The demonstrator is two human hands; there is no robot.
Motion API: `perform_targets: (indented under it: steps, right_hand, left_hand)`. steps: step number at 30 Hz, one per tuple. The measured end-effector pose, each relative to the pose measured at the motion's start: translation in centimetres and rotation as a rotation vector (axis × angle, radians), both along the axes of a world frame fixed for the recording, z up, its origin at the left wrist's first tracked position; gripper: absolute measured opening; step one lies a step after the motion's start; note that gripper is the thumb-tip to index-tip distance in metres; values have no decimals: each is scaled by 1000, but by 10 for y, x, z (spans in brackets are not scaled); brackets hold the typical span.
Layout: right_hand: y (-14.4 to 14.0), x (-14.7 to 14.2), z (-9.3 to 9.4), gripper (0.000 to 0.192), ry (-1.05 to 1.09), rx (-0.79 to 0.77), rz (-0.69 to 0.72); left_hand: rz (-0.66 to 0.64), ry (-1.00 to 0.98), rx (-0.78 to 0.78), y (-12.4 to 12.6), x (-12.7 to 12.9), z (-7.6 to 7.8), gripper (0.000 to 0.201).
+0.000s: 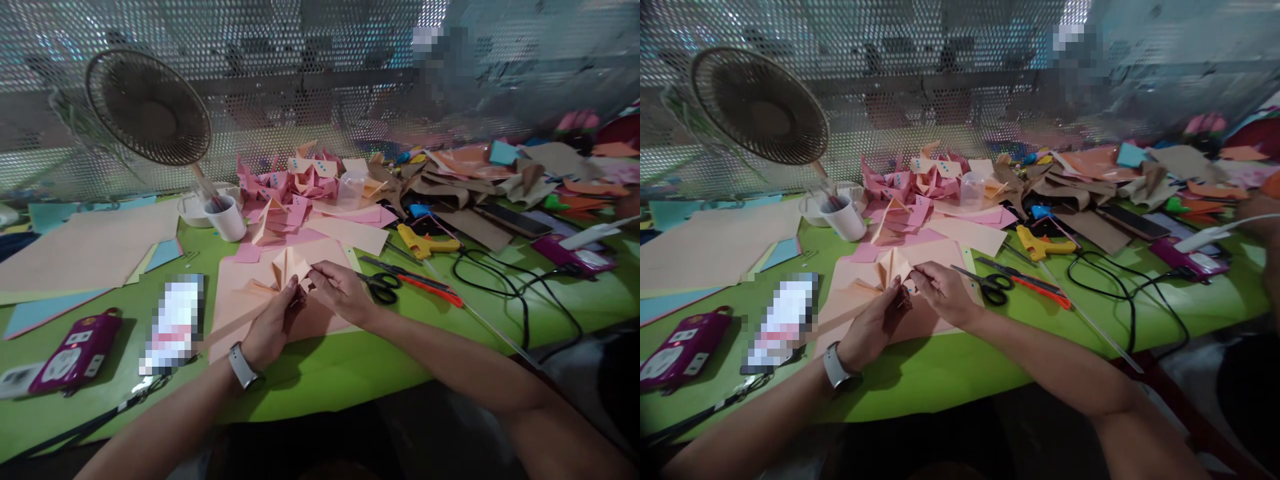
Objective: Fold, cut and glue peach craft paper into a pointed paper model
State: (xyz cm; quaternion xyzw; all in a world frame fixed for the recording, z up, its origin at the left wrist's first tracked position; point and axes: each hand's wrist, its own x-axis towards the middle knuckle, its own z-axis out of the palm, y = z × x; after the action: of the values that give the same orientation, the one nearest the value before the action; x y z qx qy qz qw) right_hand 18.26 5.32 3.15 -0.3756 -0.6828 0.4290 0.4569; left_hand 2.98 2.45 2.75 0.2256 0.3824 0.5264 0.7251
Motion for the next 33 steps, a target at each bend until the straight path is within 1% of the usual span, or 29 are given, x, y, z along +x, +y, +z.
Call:
perform_targets:
  steps: [4, 7, 9, 12, 17, 20, 23, 26, 28, 30, 32, 33]
  right_hand:
    - [-1, -1, -2, 26, -103, 199, -83]
    - [-1, -1, -4, 28, -204, 367, -151]
    - [-2, -1, -5, 30, -272, 452, -183]
    - [-2, 0, -4, 30, -366, 525, -212]
    - [-3, 1, -2, 32, -421, 560, -234]
    - [-4, 0, -3, 32, -387, 522, -236]
    - [-6, -1, -5, 29, -307, 414, -219]
    - [-6, 0, -5, 27, -217, 303, -162]
    - [-5, 1, -3, 24, -133, 198, -96]
    - [-3, 3, -1, 24, -37, 61, -17]
    - [-2, 5, 1, 29, 13, -56, 33]
    - [-1, 5, 2, 33, 14, -85, 39]
  left_hand:
    - [-21, 67, 63, -1, 0, -1, 30]
    - [-21, 98, 78, -2, 0, -1, 30]
    - [-10, 108, 82, -3, 0, -1, 32]
    - [-13, 117, 94, -3, 0, 0, 33]
    - [-15, 104, 99, -3, 0, 1, 33]
    - [1, 102, 112, -3, 1, 2, 33]
    - [12, 109, 124, -3, 2, 3, 34]
    - [27, 115, 118, -3, 2, 2, 34]
    - [37, 123, 111, -1, 1, 1, 34]
    - [30, 151, 135, 0, 0, 0, 34]
    - [11, 194, 189, 0, -1, -1, 31]
    - [2, 215, 212, 0, -1, -2, 30]
